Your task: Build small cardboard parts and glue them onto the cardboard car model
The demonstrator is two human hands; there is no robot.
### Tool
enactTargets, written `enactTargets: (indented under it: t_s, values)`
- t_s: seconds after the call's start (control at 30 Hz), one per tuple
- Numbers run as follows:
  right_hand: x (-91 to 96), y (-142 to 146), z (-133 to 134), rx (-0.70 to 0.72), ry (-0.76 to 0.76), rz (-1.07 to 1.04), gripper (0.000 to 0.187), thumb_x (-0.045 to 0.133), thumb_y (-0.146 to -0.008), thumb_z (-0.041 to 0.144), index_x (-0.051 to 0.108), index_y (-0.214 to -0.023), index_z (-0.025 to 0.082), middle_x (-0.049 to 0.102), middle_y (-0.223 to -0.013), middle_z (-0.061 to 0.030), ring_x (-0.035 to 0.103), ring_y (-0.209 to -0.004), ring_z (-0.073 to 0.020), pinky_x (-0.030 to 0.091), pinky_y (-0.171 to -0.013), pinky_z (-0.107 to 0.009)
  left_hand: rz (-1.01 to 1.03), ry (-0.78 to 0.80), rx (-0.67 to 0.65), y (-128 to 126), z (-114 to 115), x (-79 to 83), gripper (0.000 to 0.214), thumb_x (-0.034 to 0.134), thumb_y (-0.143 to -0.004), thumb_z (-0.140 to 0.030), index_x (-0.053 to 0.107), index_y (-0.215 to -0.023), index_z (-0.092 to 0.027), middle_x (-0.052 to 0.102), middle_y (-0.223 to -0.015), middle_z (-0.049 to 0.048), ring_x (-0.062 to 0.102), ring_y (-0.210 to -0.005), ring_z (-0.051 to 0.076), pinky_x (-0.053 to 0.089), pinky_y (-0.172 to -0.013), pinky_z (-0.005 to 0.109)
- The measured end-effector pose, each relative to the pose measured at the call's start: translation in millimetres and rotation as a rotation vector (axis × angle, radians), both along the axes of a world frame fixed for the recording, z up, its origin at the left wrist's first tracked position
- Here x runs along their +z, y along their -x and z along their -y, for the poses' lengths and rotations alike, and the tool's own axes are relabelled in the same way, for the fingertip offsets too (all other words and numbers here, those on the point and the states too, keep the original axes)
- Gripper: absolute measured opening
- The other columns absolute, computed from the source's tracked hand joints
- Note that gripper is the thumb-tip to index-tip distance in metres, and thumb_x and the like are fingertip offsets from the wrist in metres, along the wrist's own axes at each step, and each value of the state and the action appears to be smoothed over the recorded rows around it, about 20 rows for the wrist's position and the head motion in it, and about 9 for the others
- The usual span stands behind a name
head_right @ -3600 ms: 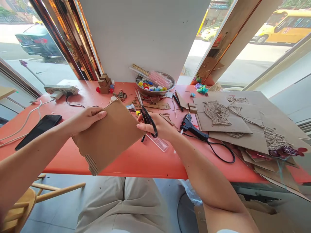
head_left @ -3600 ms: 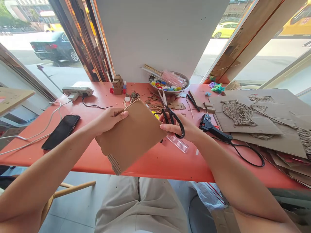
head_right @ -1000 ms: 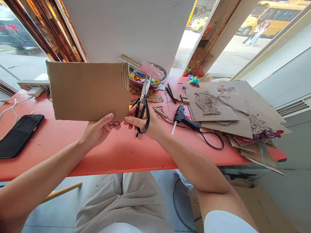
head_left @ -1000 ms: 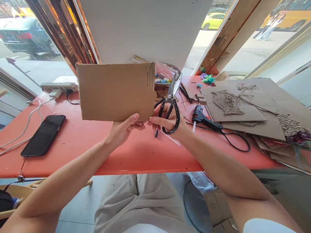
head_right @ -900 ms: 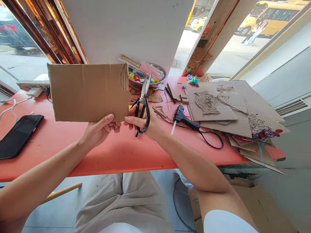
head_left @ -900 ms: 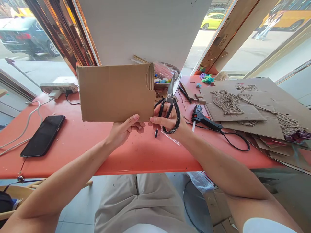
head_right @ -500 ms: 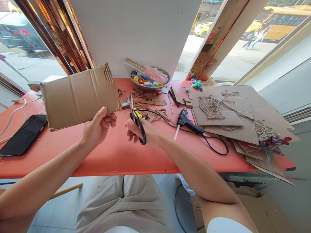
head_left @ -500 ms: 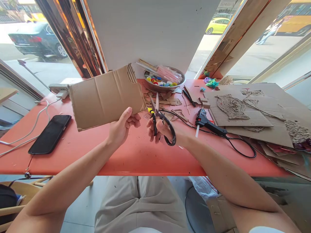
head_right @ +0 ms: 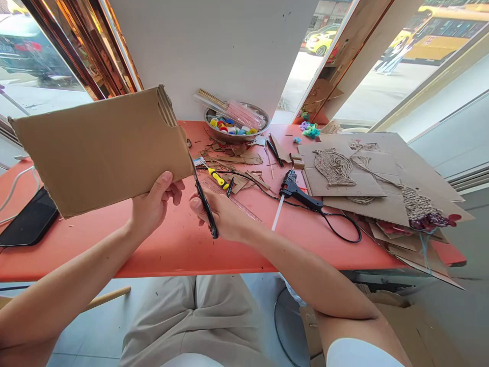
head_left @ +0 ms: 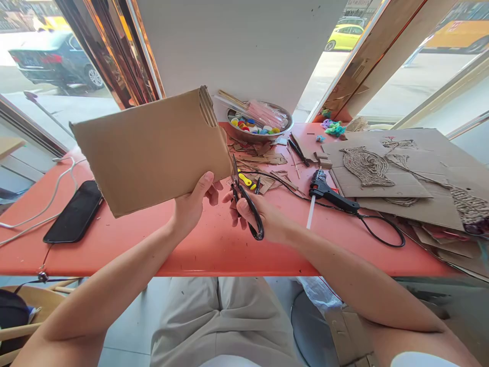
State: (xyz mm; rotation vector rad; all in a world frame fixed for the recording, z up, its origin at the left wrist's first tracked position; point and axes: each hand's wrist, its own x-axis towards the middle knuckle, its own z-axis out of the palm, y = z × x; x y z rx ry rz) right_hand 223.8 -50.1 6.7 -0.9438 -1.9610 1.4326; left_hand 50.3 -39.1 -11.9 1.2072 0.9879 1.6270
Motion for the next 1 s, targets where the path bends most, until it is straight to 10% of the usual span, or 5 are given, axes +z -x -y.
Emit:
enactTargets:
  t_s: [1.0]
  values:
    - [-5.5,5.2,2.0,-0.222,-0.169,0.041,0.064,0.047,-0.092,0.088,0.04,-0.071,0.028,0.048,-0.061,0.0013,0.048,-0.06,-0.0179,0.038,-0.053,-0.031,-0.021,-0.005,-0.124,-1.0,3.8,-2.6,0.053,0.082,-0.076,-0.069,0.062,-0.059,-0.024,0.067,-0.057,0.0007,0.053,-0.041,0.013,0.045,-0.042,0.03]
